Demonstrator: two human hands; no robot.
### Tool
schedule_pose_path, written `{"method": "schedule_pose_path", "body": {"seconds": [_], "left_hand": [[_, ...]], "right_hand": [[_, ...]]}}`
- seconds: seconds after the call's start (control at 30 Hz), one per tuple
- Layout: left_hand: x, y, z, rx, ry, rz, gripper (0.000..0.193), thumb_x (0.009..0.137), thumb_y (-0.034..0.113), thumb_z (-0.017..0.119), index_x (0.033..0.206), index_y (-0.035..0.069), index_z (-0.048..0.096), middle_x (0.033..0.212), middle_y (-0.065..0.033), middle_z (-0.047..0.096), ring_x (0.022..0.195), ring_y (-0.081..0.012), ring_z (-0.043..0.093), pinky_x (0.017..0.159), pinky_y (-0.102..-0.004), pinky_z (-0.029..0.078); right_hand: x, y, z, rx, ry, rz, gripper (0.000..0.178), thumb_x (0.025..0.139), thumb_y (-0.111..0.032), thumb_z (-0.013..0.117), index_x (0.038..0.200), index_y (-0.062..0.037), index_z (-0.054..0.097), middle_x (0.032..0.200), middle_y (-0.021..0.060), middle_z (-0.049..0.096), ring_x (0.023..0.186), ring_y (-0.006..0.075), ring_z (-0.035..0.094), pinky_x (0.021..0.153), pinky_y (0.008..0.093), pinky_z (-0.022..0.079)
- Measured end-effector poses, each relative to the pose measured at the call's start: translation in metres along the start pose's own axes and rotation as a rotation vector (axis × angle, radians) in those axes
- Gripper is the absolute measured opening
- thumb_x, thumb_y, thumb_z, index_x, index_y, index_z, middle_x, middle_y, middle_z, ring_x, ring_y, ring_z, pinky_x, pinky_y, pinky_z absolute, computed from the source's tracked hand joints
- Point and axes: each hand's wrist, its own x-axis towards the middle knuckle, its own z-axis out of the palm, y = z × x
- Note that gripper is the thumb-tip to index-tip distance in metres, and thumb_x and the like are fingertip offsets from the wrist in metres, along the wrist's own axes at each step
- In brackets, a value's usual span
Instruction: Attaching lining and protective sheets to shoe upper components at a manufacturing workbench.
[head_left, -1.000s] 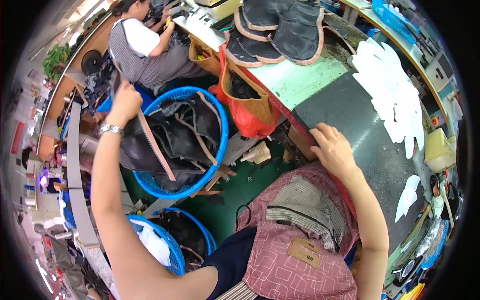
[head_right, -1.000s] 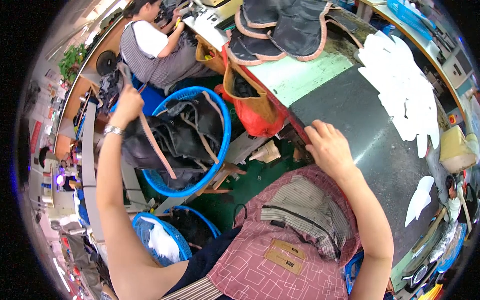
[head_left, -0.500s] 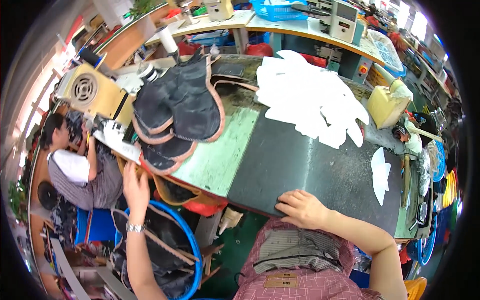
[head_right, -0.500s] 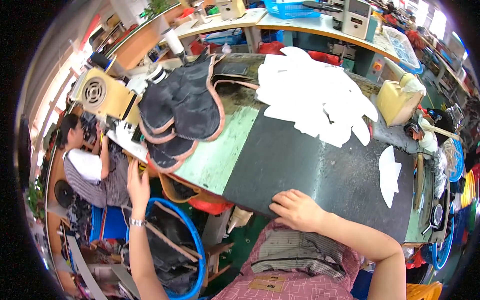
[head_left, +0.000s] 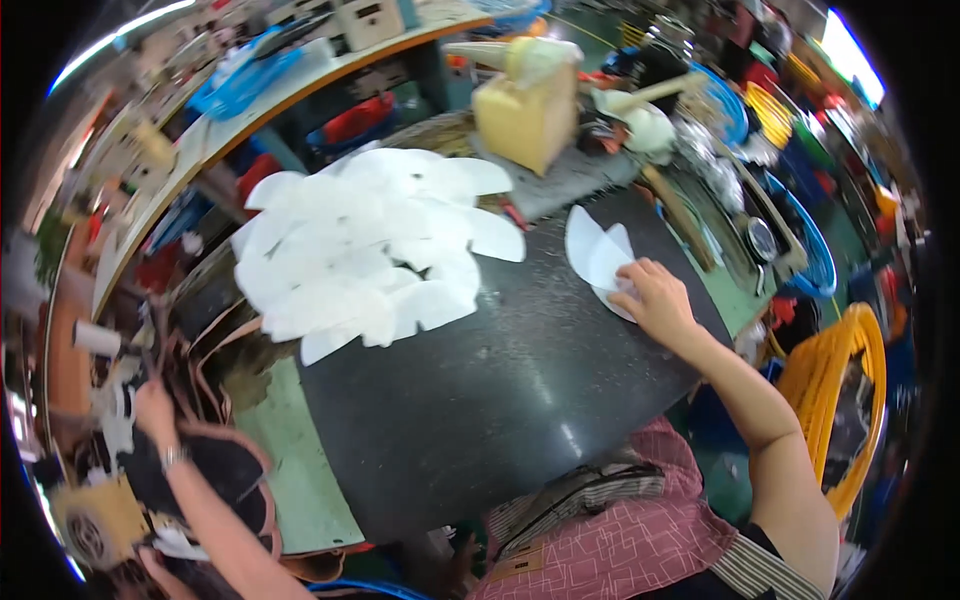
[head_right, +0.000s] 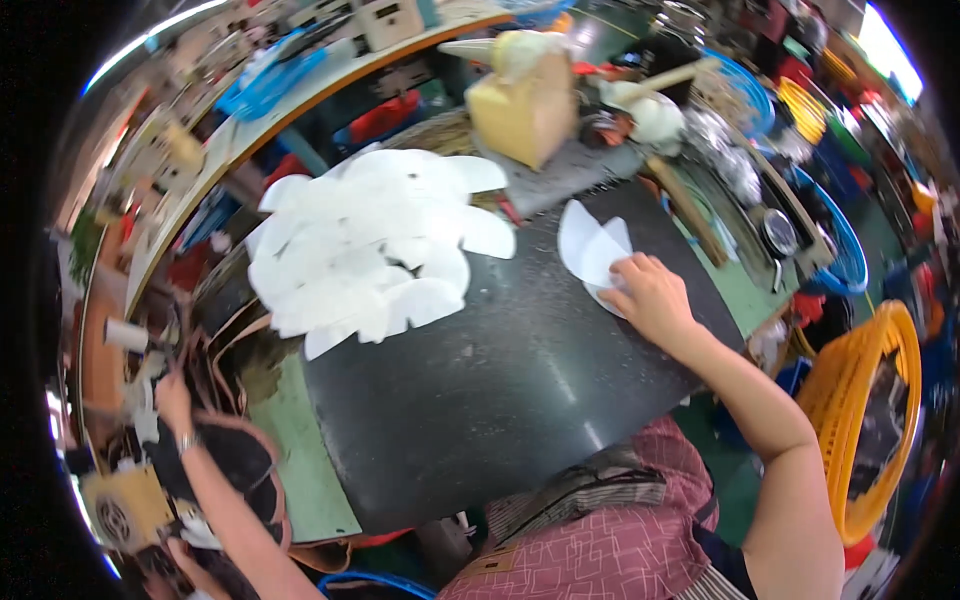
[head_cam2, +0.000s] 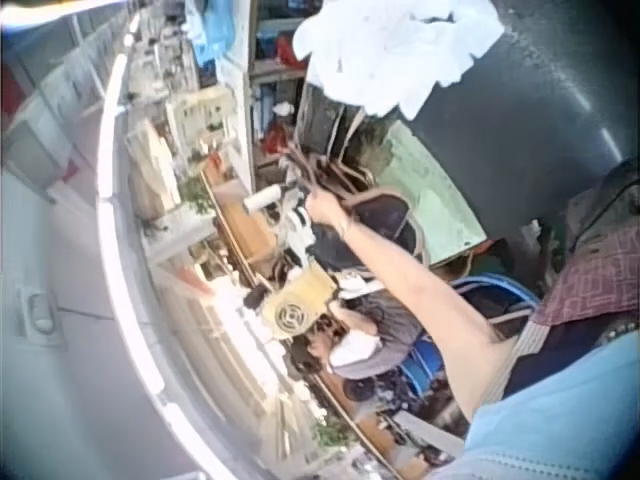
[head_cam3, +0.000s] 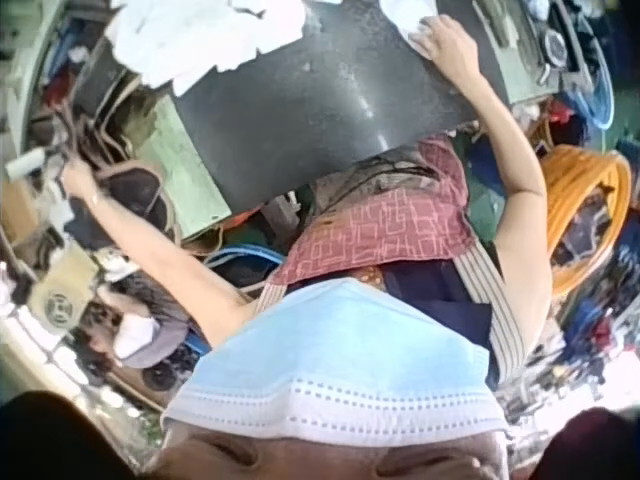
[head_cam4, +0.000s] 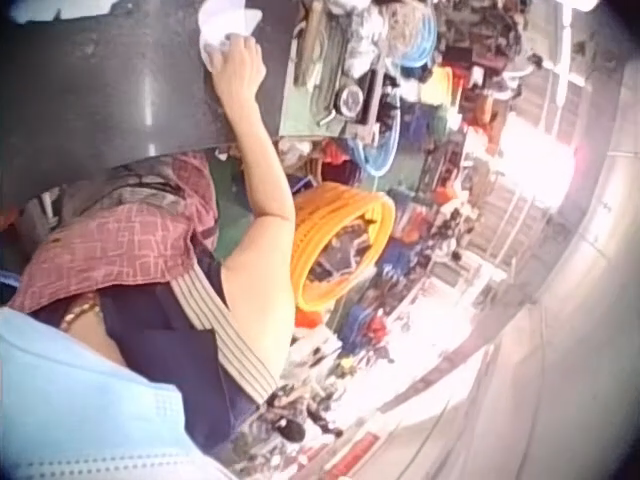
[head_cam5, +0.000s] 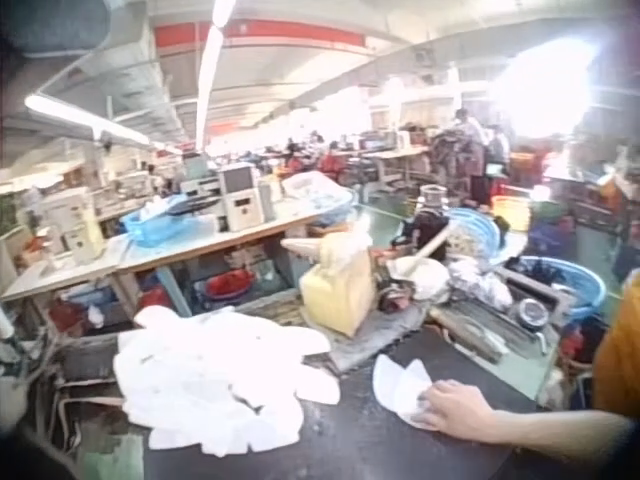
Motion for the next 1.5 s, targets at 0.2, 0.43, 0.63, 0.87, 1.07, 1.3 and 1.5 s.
{"method": "schedule_pose_path", "body": {"seconds": [0.2, 0.43, 0.63, 0.87, 1.07, 1.3, 1.5], "left_hand": [[-0.025, -0.003, -0.020, 0.073, -0.009, 0.175, 0.023, 0.086, 0.020, 0.053, 0.096, 0.003, 0.065, 0.087, -0.0206, 0.064, 0.082, -0.0360, 0.061, 0.071, -0.0440, 0.047], [-0.064, -0.003, 0.005, -1.513, -0.080, -0.606, 0.017, 0.080, 0.006, 0.064, 0.094, -0.004, 0.065, 0.084, -0.0019, 0.063, 0.070, -0.0124, 0.054, 0.065, -0.0262, 0.044], [-0.136, 0.108, -0.132, -0.332, 0.574, 0.205, 0.011, 0.087, 0.008, 0.055, 0.094, 0.002, 0.061, 0.100, -0.0117, 0.065, 0.085, -0.0296, 0.063, 0.073, -0.0352, 0.049], [-0.294, 0.254, -0.123, -0.488, 0.239, 1.169, 0.012, 0.077, 0.007, 0.059, 0.085, -0.001, 0.061, 0.102, -0.0206, 0.063, 0.082, -0.0276, 0.064, 0.069, -0.0341, 0.054], [-0.352, 0.305, -0.086, -0.458, 0.149, 1.497, 0.019, 0.072, 0.012, 0.057, 0.083, -0.002, 0.061, 0.098, -0.0198, 0.062, 0.080, -0.0257, 0.059, 0.063, -0.0286, 0.048], [-0.360, 0.332, -0.101, -0.637, -0.090, 1.326, 0.020, 0.071, 0.013, 0.065, 0.084, -0.001, 0.061, 0.099, -0.0174, 0.062, 0.082, -0.0267, 0.061, 0.066, -0.0315, 0.051], [-0.305, 0.318, -0.105, -0.971, -0.283, 0.841, 0.014, 0.074, 0.007, 0.066, 0.086, 0.003, 0.062, 0.086, -0.0125, 0.064, 0.079, -0.0286, 0.063, 0.070, -0.0353, 0.051]], "right_hand": [[0.038, 0.015, 0.010, -0.158, -0.053, 0.140, 0.047, 0.069, -0.037, 0.071, 0.098, -0.0036, 0.056, 0.098, 0.0135, 0.057, 0.096, 0.0311, 0.056, 0.078, 0.0399, 0.047], [0.060, 0.026, 0.011, -0.056, -0.352, 0.291, 0.045, 0.062, -0.039, 0.075, 0.085, -0.0060, 0.056, 0.085, 0.0137, 0.063, 0.082, 0.0312, 0.062, 0.070, 0.0401, 0.047], [0.054, 0.029, 0.012, -0.174, -0.215, 0.160, 0.048, 0.060, -0.027, 0.076, 0.095, -0.0028, 0.055, 0.097, 0.0170, 0.057, 0.094, 0.0345, 0.057, 0.079, 0.0437, 0.046], [0.081, 0.016, 0.016, -0.150, -0.446, 0.269, 0.055, 0.063, -0.041, 0.075, 0.100, -0.0039, 0.057, 0.098, 0.0168, 0.064, 0.096, 0.0321, 0.061, 0.080, 0.0418, 0.049], [0.082, 0.012, 0.012, -0.260, -0.377, 0.277, 0.075, 0.058, -0.038, 0.083, 0.115, -0.0015, 0.051, 0.119, 0.0217, 0.050, 0.110, 0.0374, 0.052, 0.091, 0.0436, 0.046], [0.095, 0.027, 0.018, -0.129, -0.399, 0.296, 0.061, 0.060, -0.040, 0.079, 0.106, -0.0028, 0.061, 0.111, 0.0180, 0.061, 0.104, 0.0288, 0.059, 0.086, 0.0367, 0.047], [0.097, 0.041, 0.019, -0.128, -0.393, 0.228, 0.051, 0.062, -0.040, 0.077, 0.101, -0.0098, 0.066, 0.111, 0.0146, 0.060, 0.103, 0.0314, 0.058, 0.085, 0.0403, 0.048]]}}
